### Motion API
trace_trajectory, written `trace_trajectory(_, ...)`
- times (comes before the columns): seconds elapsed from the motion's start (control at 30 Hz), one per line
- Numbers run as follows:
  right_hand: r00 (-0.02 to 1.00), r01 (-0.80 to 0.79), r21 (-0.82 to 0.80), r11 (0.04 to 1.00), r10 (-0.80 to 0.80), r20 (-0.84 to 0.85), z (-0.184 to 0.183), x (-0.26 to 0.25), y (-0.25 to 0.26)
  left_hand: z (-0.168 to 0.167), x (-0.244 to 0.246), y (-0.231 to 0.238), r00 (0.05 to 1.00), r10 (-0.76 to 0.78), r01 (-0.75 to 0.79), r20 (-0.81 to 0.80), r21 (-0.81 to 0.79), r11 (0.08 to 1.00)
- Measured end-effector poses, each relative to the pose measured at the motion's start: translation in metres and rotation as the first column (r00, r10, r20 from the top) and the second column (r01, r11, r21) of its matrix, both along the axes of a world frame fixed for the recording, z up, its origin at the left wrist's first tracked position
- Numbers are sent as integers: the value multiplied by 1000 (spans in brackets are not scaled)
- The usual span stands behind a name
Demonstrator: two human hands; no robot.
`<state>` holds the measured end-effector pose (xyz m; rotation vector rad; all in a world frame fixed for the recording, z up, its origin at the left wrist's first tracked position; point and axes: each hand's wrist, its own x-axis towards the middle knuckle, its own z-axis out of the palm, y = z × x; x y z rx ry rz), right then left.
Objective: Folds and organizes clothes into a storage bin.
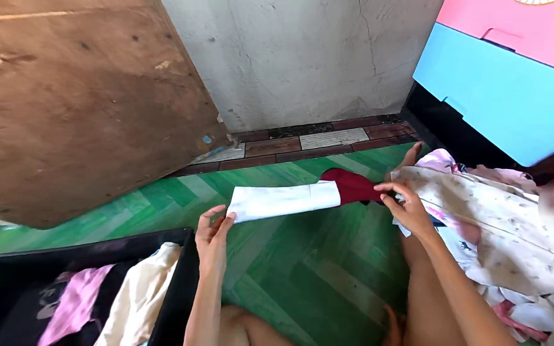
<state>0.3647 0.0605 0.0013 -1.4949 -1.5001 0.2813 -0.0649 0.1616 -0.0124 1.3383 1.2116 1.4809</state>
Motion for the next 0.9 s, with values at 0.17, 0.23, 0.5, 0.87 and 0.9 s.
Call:
trace_trajectory(0.17, 965, -43, -197, 979, 92, 247, -64, -13, -36, -43, -17, -32, 891, -230, 56, -391, -409, 911)
trace_trajectory(0.23, 951, -7, -503, 864, 162, 265, -77, -26, -52, -73, -19, -38, 826, -363, 42, -432, -594, 803)
trace_trajectory(0.5, 951, -10, -852, 524, 269, 155, -113, -48, -68, -108, -19, -43, 700, -519, -42, -490, -754, 655)
trace_trajectory(0.87, 909, -80, -965, 248, 415, 31, -104, -36, -48, -103, -32, -34, 556, -602, -96, -573, -764, 638)
trace_trajectory(0.9, 919, -56, -961, 271, 390, 57, -96, -38, -39, -101, -30, -28, 553, -554, -119, -623, -717, 687)
